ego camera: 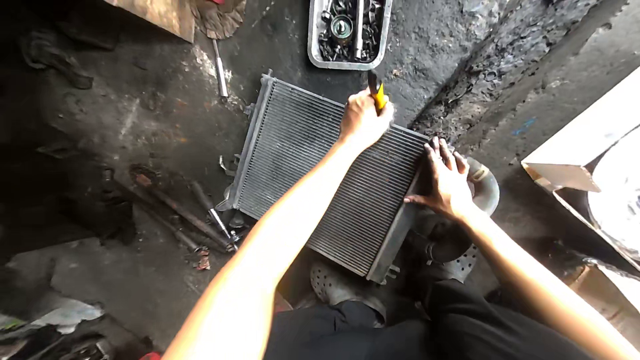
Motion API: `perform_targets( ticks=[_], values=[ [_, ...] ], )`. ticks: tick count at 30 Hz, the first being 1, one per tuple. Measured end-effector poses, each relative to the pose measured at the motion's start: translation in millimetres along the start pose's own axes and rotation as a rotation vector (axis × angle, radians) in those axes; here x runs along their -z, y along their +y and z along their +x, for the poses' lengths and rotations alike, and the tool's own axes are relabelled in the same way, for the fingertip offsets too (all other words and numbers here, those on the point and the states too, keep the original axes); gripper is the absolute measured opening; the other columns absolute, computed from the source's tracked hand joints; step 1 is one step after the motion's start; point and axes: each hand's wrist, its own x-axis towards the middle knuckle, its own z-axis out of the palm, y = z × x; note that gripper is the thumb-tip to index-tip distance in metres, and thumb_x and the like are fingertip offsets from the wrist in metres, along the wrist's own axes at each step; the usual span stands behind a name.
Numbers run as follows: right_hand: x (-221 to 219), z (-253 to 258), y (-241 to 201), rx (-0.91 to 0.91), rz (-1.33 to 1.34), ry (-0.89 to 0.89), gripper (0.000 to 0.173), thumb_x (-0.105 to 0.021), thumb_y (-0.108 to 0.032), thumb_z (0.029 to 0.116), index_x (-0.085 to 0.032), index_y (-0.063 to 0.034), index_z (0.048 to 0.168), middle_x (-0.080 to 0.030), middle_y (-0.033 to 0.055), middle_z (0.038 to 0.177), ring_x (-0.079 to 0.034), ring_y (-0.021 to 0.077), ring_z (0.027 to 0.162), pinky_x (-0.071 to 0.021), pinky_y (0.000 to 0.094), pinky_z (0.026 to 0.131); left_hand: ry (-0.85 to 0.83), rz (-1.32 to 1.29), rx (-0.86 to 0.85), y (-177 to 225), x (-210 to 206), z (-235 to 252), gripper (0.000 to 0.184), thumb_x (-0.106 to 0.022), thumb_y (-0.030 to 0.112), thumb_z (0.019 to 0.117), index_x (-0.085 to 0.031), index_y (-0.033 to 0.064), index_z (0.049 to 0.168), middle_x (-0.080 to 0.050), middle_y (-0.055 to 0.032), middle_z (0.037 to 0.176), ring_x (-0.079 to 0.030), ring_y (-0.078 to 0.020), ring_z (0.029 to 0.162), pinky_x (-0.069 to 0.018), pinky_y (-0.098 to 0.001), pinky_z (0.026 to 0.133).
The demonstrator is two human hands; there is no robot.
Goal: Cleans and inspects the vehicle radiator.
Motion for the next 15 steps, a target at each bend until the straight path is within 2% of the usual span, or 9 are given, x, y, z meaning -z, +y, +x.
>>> perform_targets(
  ticks=[2,4,6,7,8,9,11,13,15],
  values=[
    [0.4,1.3,0.0,-0.021,-0.004,-0.02,0.136,-0.074,-0.083,0.0611,-0.028,-0.0022,0.161,-0.022,0.0165,0.17,-0.02,0.0296,0.158,-0.0128,0.0592,0.124,-0.149,0.031,-0.027,2.8,10.3,-36.1,0.025,-0.062,0.024,0.095,-0.069,-0.0002,0.093,-0.07,-0.0152,0.085,-0.071,-0.0279,0.081,-0.0573,-0.0489,0.075],
    [-0.1,1.3,-0.6,-0.029,-0.005,-0.03,0.136,-0.075,-0.082,0.061,-0.027,-0.0022,0.161,-0.023,0.0163,0.169,-0.02,0.0306,0.157,-0.0133,0.06,0.124,-0.435,0.018,-0.011,1.6,23.5,-87.6,0.021,-0.066,0.024,0.091,-0.065,0.0043,0.084,-0.064,-0.009,0.069,-0.066,-0.0228,0.063,-0.0558,-0.0462,0.057],
    [0.8,1.3,-0.5,-0.028,-0.004,-0.035,0.136,-0.076,-0.08,0.0615,-0.028,-0.0019,0.161,-0.024,0.0167,0.169,-0.019,0.0306,0.158,-0.0137,0.0601,0.123,-0.832,0.034,0.031,2.3,32.6,-111.9,0.021,-0.067,0.021,0.0926,-0.067,0.0005,0.091,-0.064,-0.0123,0.073,-0.066,-0.0274,0.069,-0.0546,-0.0504,0.064],
    [1.3,1.0,0.1,-0.022,-0.002,-0.031,0.135,-0.076,-0.08,0.0621,-0.028,-0.0015,0.16,-0.024,0.017,0.169,-0.019,0.0307,0.158,-0.014,0.0603,0.123,-0.955,0.054,0.03,4.4,33.4,-109.1,0.022,-0.065,0.021,0.0952,-0.067,-0.0008,0.094,-0.064,-0.0136,0.075,-0.065,-0.0288,0.072,-0.0533,-0.0511,0.067],
    [0.6,0.4,0.6,-0.011,0.0,-0.024,0.134,-0.075,-0.08,0.0627,-0.028,-0.0011,0.16,-0.025,0.0176,0.169,-0.02,0.0311,0.157,-0.0145,0.0604,0.123,-0.976,0.063,0.027,6.6,32.6,-99.2,0.023,-0.065,0.022,0.0961,-0.067,-0.0005,0.092,-0.064,-0.0131,0.074,-0.065,-0.028,0.07,-0.0532,-0.0503,0.066],
    [-0.3,0.2,0.9,-0.004,0.002,-0.019,0.134,-0.075,-0.081,0.0629,-0.028,-0.0008,0.16,-0.024,0.0177,0.169,-0.02,0.031,0.157,-0.0144,0.0601,0.123,-0.908,0.063,0.019,7.9,30.3,-82.6,0.023,-0.066,0.022,0.0953,-0.068,-0.0001,0.09,-0.064,-0.0127,0.072,-0.066,-0.0275,0.068,-0.0545,-0.0504,0.064],
    [-0.8,0.4,1.5,0.001,-0.002,-0.019,0.135,-0.073,-0.083,0.0633,-0.027,-0.0011,0.161,-0.024,0.0176,0.169,-0.02,0.0306,0.157,-0.0143,0.0595,0.123,-0.597,0.037,-0.005,9.6,22.7,-35.5,0.026,-0.065,0.023,0.0938,-0.067,-0.0024,0.09,-0.066,-0.0158,0.075,-0.068,-0.0303,0.071,-0.0556,-0.0535,0.066],
    [-0.4,0.8,1.9,-0.005,-0.003,-0.02,0.135,-0.073,-0.083,0.0629,-0.028,-0.0017,0.161,-0.024,0.0176,0.169,-0.02,0.031,0.157,-0.0144,0.0598,0.123,-0.243,0.05,-0.006,10.6,11.8,12.6,0.029,-0.062,0.025,0.097,-0.07,-0.0034,0.099,-0.071,-0.019,0.088,-0.071,-0.0327,0.085,-0.0565,-0.0537,0.079],
    [-1.3,0.6,2.1,-0.012,-0.005,-0.019,0.136,-0.073,-0.083,0.062,-0.027,-0.0025,0.161,-0.023,0.0169,0.169,-0.02,0.0304,0.157,-0.0143,0.0599,0.123,-0.033,0.072,-0.008,5.3,2.2,30.9,0.029,-0.061,0.024,0.0973,-0.071,-0.0024,0.103,-0.073,-0.0186,0.095,-0.073,-0.0315,0.093,-0.0565,-0.0505,0.086]
  ],
)
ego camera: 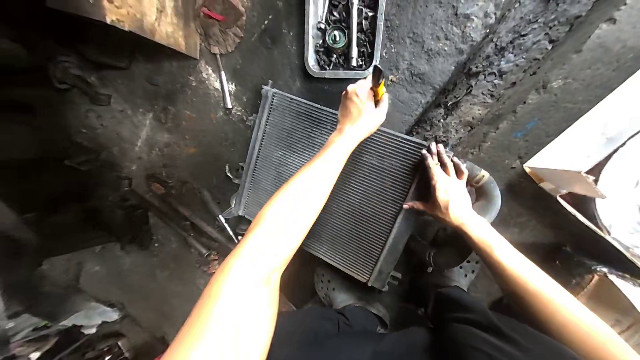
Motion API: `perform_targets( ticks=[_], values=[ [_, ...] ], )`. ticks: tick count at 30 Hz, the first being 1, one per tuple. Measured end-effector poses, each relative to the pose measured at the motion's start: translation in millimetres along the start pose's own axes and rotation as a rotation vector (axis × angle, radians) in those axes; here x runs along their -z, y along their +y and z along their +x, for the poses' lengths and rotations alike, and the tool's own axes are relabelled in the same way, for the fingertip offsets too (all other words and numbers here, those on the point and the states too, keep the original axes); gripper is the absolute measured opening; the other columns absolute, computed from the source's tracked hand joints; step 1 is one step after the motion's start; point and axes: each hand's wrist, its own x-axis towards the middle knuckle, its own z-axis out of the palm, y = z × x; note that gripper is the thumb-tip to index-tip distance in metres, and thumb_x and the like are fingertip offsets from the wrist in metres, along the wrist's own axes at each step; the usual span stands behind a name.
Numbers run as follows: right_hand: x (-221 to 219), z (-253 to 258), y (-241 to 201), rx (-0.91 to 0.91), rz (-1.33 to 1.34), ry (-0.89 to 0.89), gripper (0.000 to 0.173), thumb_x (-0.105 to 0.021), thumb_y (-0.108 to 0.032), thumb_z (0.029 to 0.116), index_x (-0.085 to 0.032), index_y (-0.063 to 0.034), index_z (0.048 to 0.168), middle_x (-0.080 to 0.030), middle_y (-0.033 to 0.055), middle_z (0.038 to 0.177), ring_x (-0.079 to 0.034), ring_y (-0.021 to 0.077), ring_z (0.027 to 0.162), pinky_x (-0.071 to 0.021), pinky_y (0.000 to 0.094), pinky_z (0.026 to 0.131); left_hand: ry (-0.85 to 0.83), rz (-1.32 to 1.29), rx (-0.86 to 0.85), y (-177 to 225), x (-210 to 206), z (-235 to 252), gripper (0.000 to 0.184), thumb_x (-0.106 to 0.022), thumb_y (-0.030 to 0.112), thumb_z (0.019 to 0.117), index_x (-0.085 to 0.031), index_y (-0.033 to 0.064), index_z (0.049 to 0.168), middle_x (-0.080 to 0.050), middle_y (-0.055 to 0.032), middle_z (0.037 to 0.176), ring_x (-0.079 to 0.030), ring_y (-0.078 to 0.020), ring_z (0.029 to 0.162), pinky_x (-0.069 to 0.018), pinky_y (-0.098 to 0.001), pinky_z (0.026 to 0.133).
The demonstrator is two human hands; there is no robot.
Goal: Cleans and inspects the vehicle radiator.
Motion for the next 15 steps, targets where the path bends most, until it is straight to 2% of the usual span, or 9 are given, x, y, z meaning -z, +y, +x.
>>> perform_targets(
  ticks=[2,3,5,6,8,9,10,12,15],
  values=[
    [-0.2,0.0,-0.1,0.004,0.003,0.01,0.135,-0.074,-0.083,0.0618,-0.029,-0.0021,0.16,-0.025,0.0174,0.169,-0.02,0.0308,0.157,-0.0152,0.0603,0.123,0.016,0.007,0.001,-1.4,0.7,-32.6,0.03,-0.06,0.027,0.0982,-0.069,-0.0022,0.099,-0.071,-0.0173,0.089,-0.071,-0.0302,0.086,-0.0569,-0.0496,0.079],
    [0.1,0.9,-0.2,0.002,0.006,0.012,0.134,-0.074,-0.082,0.0623,-0.029,-0.0023,0.16,-0.025,0.0177,0.168,-0.02,0.0313,0.157,-0.0151,0.0604,0.123,-0.051,0.006,-0.006,-2.0,4.9,-62.1,0.031,-0.059,0.03,0.0983,-0.067,-0.0004,0.098,-0.069,-0.0152,0.085,-0.07,-0.0281,0.08,-0.0576,-0.0487,0.072],
    [-1.9,0.8,0.5,0.007,0.001,0.024,0.133,-0.073,-0.083,0.0628,-0.031,-0.0021,0.16,-0.027,0.0185,0.167,-0.022,0.0322,0.157,-0.0171,0.0613,0.122,-0.291,-0.058,-0.007,-9.4,13.5,-127.3,0.03,-0.062,0.031,0.0955,-0.065,0.0017,0.093,-0.065,-0.0113,0.075,-0.067,-0.0236,0.069,-0.057,-0.0453,0.063],
    [-1.9,0.2,0.4,0.002,0.002,0.012,0.133,-0.073,-0.083,0.063,-0.03,-0.0022,0.16,-0.026,0.0182,0.168,-0.021,0.0317,0.157,-0.0164,0.061,0.122,-0.447,-0.108,-0.006,-15.1,17.2,-149.3,0.028,-0.064,0.028,0.0925,-0.067,0.0001,0.09,-0.066,-0.0117,0.074,-0.067,-0.0235,0.068,-0.0576,-0.0452,0.064],
    [-0.2,1.2,0.5,-0.001,0.01,0.002,0.132,-0.074,-0.081,0.0637,-0.029,-0.0021,0.16,-0.024,0.0179,0.169,-0.019,0.0316,0.157,-0.0156,0.0613,0.122,-0.767,-0.126,0.013,-17.3,27.2,-148.7,0.028,-0.064,0.024,0.0949,-0.07,-0.0031,0.094,-0.068,-0.0149,0.079,-0.068,-0.0266,0.074,-0.056,-0.0485,0.071],
    [-1.1,0.3,0.4,0.005,0.012,0.002,0.132,-0.074,-0.081,0.0636,-0.029,-0.0021,0.16,-0.025,0.0177,0.169,-0.02,0.0315,0.157,-0.0157,0.061,0.122,-0.85,-0.098,0.021,-14.9,29.0,-132.5,0.026,-0.065,0.023,0.0964,-0.069,-0.0026,0.094,-0.067,-0.0145,0.078,-0.067,-0.027,0.073,-0.0552,-0.0498,0.07],
    [-2.0,-0.7,0.1,0.011,0.013,0.004,0.133,-0.074,-0.081,0.0632,-0.029,-0.0022,0.16,-0.025,0.0174,0.169,-0.02,0.0312,0.157,-0.0156,0.0605,0.122,-0.844,-0.073,0.019,-13.3,27.2,-111.0,0.025,-0.067,0.023,0.0954,-0.068,-0.0016,0.091,-0.066,-0.0136,0.074,-0.067,-0.0269,0.071,-0.0553,-0.0506,0.068],
    [-1.9,0.1,1.1,0.015,0.014,0.007,0.133,-0.073,-0.082,0.0638,-0.028,-0.0021,0.16,-0.024,0.0175,0.169,-0.02,0.0311,0.157,-0.015,0.0604,0.122,-0.64,-0.049,0.002,-8.4,21.8,-56.3,0.027,-0.068,0.024,0.0933,-0.068,-0.0034,0.093,-0.066,-0.0161,0.076,-0.068,-0.0302,0.072,-0.0558,-0.0542,0.068],
    [-3.5,-0.7,1.9,0.015,0.001,0.015,0.133,-0.069,-0.085,0.0645,-0.029,-0.0019,0.16,-0.025,0.0177,0.168,-0.02,0.0316,0.157,-0.0154,0.0608,0.122,-0.219,-0.011,0.034,6.8,13.0,7.8,0.03,-0.064,0.027,0.0967,-0.071,-0.0015,0.103,-0.072,-0.0175,0.093,-0.072,-0.03,0.09,-0.0557,-0.0518,0.083]
  ],
)
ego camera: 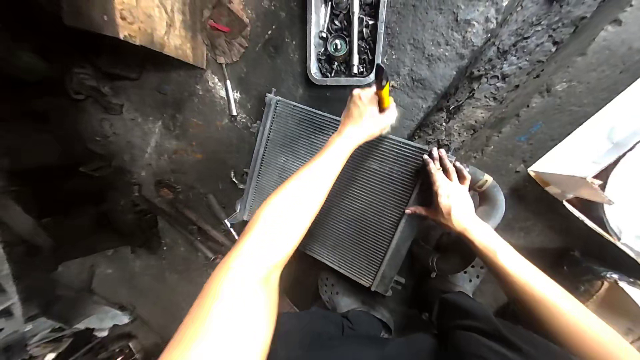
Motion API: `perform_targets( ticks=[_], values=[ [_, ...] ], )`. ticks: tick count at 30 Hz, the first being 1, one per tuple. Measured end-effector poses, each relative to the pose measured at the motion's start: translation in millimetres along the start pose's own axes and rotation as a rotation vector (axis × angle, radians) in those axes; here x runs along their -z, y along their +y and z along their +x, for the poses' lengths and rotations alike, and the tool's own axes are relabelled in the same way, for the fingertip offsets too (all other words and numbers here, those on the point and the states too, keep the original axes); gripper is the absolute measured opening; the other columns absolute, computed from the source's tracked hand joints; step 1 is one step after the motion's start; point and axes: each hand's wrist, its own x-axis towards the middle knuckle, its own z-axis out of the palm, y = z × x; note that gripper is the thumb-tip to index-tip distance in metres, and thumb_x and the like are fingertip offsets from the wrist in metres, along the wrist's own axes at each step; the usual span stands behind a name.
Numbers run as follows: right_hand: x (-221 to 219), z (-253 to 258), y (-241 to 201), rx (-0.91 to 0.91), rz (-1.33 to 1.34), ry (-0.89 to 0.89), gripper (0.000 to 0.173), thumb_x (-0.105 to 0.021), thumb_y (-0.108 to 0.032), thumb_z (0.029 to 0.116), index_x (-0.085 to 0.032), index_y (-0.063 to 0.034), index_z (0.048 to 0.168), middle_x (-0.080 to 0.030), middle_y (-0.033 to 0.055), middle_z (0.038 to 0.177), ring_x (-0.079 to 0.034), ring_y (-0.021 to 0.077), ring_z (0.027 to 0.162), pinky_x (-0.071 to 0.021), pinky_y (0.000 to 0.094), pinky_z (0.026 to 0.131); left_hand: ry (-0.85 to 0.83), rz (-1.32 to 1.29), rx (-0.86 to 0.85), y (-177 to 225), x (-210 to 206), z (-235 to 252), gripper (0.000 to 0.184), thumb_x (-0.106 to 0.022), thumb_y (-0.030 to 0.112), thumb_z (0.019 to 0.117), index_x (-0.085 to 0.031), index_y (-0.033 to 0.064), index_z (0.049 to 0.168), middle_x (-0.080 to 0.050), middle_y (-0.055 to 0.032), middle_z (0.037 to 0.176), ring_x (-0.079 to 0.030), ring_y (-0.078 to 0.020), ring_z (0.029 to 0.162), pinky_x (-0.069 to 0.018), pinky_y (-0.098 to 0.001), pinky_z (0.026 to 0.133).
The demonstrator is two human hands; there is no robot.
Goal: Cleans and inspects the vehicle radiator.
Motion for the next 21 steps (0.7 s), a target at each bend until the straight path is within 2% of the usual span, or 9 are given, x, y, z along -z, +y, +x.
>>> perform_targets(
  ticks=[2,4,6,8,10,12,17,19,21],
  values=[
    [-0.9,-0.6,0.0,0.001,0.003,0.01,0.133,-0.07,-0.085,0.0635,-0.029,-0.0025,0.16,-0.026,0.0171,0.168,-0.021,0.0312,0.157,-0.0151,0.0605,0.122,0.119,-0.014,0.029,2.3,-7.9,-1.0,0.028,-0.061,0.027,0.0977,-0.07,-0.0001,0.1,-0.071,-0.0159,0.093,-0.071,-0.0282,0.091,-0.055,-0.0489,0.083],
    [-0.3,0.2,-0.8,-0.001,0.006,0.01,0.133,-0.071,-0.085,0.0635,-0.029,-0.0032,0.16,-0.025,0.0166,0.169,-0.02,0.0303,0.158,-0.0151,0.06,0.123,0.103,-0.017,-0.026,-5.8,-17.0,-42.7,0.028,-0.062,0.027,0.0962,-0.068,-0.0003,0.094,-0.069,-0.0146,0.083,-0.07,-0.0271,0.08,-0.0575,-0.048,0.074],
    [1.4,0.4,-2.0,-0.008,0.02,0.005,0.132,-0.073,-0.082,0.0638,-0.03,-0.003,0.16,-0.026,0.0172,0.168,-0.019,0.031,0.158,-0.0158,0.06,0.122,-0.22,-0.031,0.036,-16.0,-15.8,-100.3,0.027,-0.066,0.028,0.0934,-0.066,0.0016,0.089,-0.065,-0.0115,0.074,-0.067,-0.0246,0.068,-0.0569,-0.0482,0.063],
    [1.2,-1.0,-2.1,-0.015,0.026,-0.006,0.132,-0.075,-0.081,0.0633,-0.029,-0.0036,0.16,-0.024,0.0166,0.169,-0.018,0.0302,0.158,-0.0152,0.0602,0.122,-0.68,-0.003,0.126,-26.0,-15.6,-133.5,0.027,-0.067,0.025,0.0938,-0.067,-0.002,0.093,-0.065,-0.0154,0.077,-0.066,-0.0296,0.073,-0.0548,-0.0534,0.069],
    [0.5,0.5,-0.8,-0.007,0.013,-0.001,0.132,-0.073,-0.083,0.0631,-0.03,-0.0033,0.16,-0.025,0.0162,0.169,-0.019,0.0299,0.158,-0.0156,0.0604,0.122,-0.865,0.064,0.131,-22.8,-14.7,-123.9,0.028,-0.065,0.026,0.0976,-0.066,-0.0025,0.095,-0.063,-0.0157,0.079,-0.064,-0.0306,0.075,-0.052,-0.0531,0.07],
    [-0.1,0.3,-0.4,0.004,0.009,0.012,0.133,-0.072,-0.084,0.0626,-0.031,-0.0028,0.159,-0.027,0.0165,0.168,-0.021,0.0301,0.157,-0.0159,0.06,0.122,-0.664,0.056,0.108,-12.5,-12.2,-89.9,0.028,-0.067,0.026,0.0951,-0.066,-0.0018,0.09,-0.064,-0.0156,0.077,-0.066,-0.031,0.073,-0.0541,-0.054,0.067],
    [-0.4,0.1,-0.1,-0.003,0.004,0.017,0.133,-0.069,-0.086,0.0634,-0.03,-0.0031,0.16,-0.026,0.0169,0.168,-0.021,0.0303,0.157,-0.0156,0.0599,0.122,0.193,-0.008,-0.017,6.5,-12.7,0.2,0.028,-0.062,0.024,0.0974,-0.073,-0.001,0.104,-0.074,-0.017,0.096,-0.073,-0.0295,0.093,-0.0565,-0.0488,0.086],
    [0.0,0.4,-0.4,-0.011,-0.001,0.005,0.134,-0.069,-0.086,0.063,-0.028,-0.0042,0.161,-0.025,0.0162,0.169,-0.02,0.0292,0.158,-0.0143,0.0589,0.123,0.179,-0.031,-0.01,2.7,-13.6,-16.6,0.027,-0.062,0.025,0.0977,-0.07,-0.0006,0.1,-0.072,-0.0157,0.091,-0.071,-0.0285,0.089,-0.0564,-0.0487,0.082],
    [0.1,1.8,-0.6,-0.011,-0.004,0.002,0.134,-0.069,-0.086,0.0627,-0.028,-0.0043,0.161,-0.025,0.0164,0.169,-0.02,0.0298,0.157,-0.0146,0.059,0.123,0.003,-0.008,-0.021,-10.4,-13.0,-68.8,0.025,-0.064,0.027,0.0947,-0.067,0.0023,0.091,-0.067,-0.0112,0.077,-0.068,-0.0247,0.072,-0.0572,-0.0472,0.065]
  ],
)
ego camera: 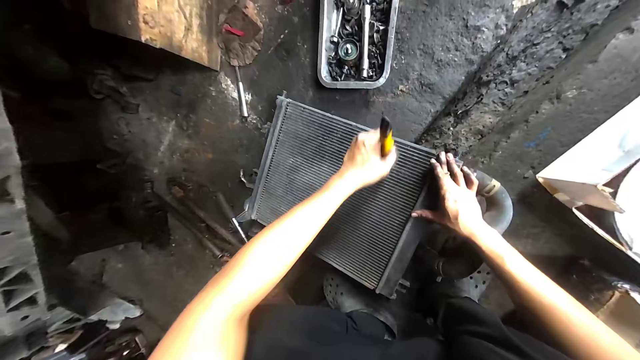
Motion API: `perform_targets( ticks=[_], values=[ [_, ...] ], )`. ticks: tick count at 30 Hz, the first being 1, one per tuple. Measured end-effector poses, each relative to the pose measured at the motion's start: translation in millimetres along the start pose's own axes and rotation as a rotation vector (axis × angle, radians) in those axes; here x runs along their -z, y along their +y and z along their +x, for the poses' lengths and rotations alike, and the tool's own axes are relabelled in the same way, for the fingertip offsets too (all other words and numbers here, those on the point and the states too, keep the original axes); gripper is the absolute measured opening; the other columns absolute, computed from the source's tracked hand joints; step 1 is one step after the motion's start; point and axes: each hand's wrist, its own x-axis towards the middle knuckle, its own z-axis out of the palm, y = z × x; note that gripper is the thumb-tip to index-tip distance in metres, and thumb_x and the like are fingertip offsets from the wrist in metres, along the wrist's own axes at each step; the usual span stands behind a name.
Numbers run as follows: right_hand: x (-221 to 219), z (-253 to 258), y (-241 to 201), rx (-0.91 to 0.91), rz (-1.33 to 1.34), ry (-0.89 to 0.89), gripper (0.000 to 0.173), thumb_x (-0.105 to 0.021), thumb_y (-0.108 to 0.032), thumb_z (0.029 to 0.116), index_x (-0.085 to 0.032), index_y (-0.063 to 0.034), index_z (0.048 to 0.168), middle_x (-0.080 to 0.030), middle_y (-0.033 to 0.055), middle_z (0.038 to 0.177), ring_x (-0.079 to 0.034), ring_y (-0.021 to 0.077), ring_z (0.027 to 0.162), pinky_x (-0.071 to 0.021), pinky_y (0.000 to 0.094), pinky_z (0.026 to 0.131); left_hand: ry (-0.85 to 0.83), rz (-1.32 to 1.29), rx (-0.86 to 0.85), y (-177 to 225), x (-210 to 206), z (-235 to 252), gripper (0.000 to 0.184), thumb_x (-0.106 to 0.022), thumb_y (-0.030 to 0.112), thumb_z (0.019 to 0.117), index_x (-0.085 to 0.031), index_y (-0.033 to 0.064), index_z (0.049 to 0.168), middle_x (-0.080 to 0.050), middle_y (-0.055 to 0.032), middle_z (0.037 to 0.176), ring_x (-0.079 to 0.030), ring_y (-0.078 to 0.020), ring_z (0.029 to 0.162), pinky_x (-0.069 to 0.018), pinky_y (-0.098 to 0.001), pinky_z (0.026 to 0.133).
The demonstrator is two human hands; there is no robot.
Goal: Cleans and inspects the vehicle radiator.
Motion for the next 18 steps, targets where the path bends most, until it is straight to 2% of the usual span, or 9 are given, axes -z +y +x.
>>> perform_targets(
  ticks=[1,4,5,6,8,11,13,16,18],
  values=[
    [-0.1,0.1,0.1,0.005,-0.001,0.006,0.134,-0.069,-0.087,0.0631,-0.029,-0.0037,0.161,-0.026,0.0171,0.168,-0.021,0.0311,0.157,-0.0153,0.0599,0.123,-0.201,0.024,0.036,-6.0,4.6,-31.2,0.023,-0.065,0.026,0.0928,-0.065,0.0034,0.087,-0.064,-0.0104,0.072,-0.066,-0.0243,0.066,-0.0558,-0.0472,0.059],
    [-2.2,-1.9,2.4,0.013,0.004,0.024,0.134,-0.069,-0.087,0.0632,-0.029,-0.0034,0.16,-0.026,0.018,0.168,-0.021,0.0309,0.157,-0.0158,0.0608,0.122,-1.05,0.213,0.13,-25.8,5.6,-83.0,0.026,-0.067,0.02,0.0941,-0.064,-0.0059,0.093,-0.064,-0.0217,0.084,-0.065,-0.0389,0.082,-0.0523,-0.0606,0.073],
    [-3.0,-1.7,2.7,0.017,0.005,0.026,0.134,-0.068,-0.087,0.0636,-0.029,-0.0033,0.16,-0.026,0.018,0.168,-0.021,0.0304,0.157,-0.0154,0.0605,0.123,-1.175,0.258,0.11,-27.9,2.5,-85.0,0.026,-0.067,0.02,0.0949,-0.063,-0.0062,0.093,-0.063,-0.0224,0.086,-0.065,-0.0401,0.084,-0.0513,-0.0612,0.073],
    [-3.2,-1.3,2.3,0.018,0.004,0.025,0.134,-0.067,-0.087,0.0638,-0.029,-0.0034,0.161,-0.026,0.0177,0.168,-0.021,0.0299,0.157,-0.015,0.0601,0.123,-1.182,0.25,0.103,-26.3,2.5,-77.6,0.027,-0.067,0.02,0.0955,-0.063,-0.006,0.094,-0.063,-0.022,0.086,-0.065,-0.0396,0.084,-0.0514,-0.0608,0.073],
    [-1.9,-1.4,1.6,0.017,-0.006,0.021,0.134,-0.067,-0.087,0.064,-0.028,-0.0023,0.16,-0.027,0.018,0.168,-0.021,0.0307,0.157,-0.0147,0.0598,0.123,-0.95,0.135,0.103,-19.5,6.4,-41.3,0.028,-0.067,0.024,0.0963,-0.066,-0.0042,0.096,-0.065,-0.0191,0.084,-0.066,-0.0346,0.081,-0.0533,-0.0576,0.072],
    [-0.8,-2.4,1.3,0.02,-0.023,0.023,0.134,-0.067,-0.088,0.0639,-0.029,-0.0015,0.16,-0.028,0.0188,0.167,-0.023,0.0321,0.157,-0.0151,0.0602,0.122,-0.238,-0.029,-0.001,-0.5,15.8,30.6,0.033,-0.067,0.029,0.0966,-0.068,-0.0034,0.097,-0.068,-0.0172,0.084,-0.069,-0.0308,0.081,-0.0561,-0.0541,0.075],
    [-0.8,-2.3,1.5,0.016,-0.025,0.02,0.134,-0.067,-0.088,0.0636,-0.029,-0.0023,0.16,-0.026,0.0184,0.168,-0.022,0.031,0.157,-0.0147,0.0598,0.123,0.22,-0.051,-0.059,10.9,19.4,72.0,0.032,-0.063,0.028,0.098,-0.073,-0.0004,0.109,-0.075,-0.0157,0.097,-0.073,-0.0266,0.095,-0.0574,-0.0465,0.088],
    [-0.5,-2.9,3.2,0.026,-0.019,0.033,0.133,-0.066,-0.088,0.0644,-0.03,-0.0027,0.16,-0.026,0.018,0.168,-0.023,0.0307,0.157,-0.0146,0.0601,0.123,0.449,-0.072,-0.029,19.3,21.9,85.3,0.027,-0.063,0.026,0.0973,-0.075,0.0043,0.107,-0.076,-0.011,0.101,-0.073,-0.0196,0.098,-0.0561,-0.0389,0.09],
    [-1.3,-2.7,3.1,0.026,-0.017,0.027,0.134,-0.064,-0.089,0.0652,-0.028,-0.0035,0.161,-0.024,0.0172,0.169,-0.021,0.0303,0.157,-0.014,0.0596,0.123,0.347,-0.005,-0.101,8.6,10.0,57.9,0.027,-0.063,0.025,0.0973,-0.072,0.0002,0.106,-0.074,-0.0153,0.098,-0.073,-0.0268,0.093,-0.0585,-0.0459,0.085]
  ],
)
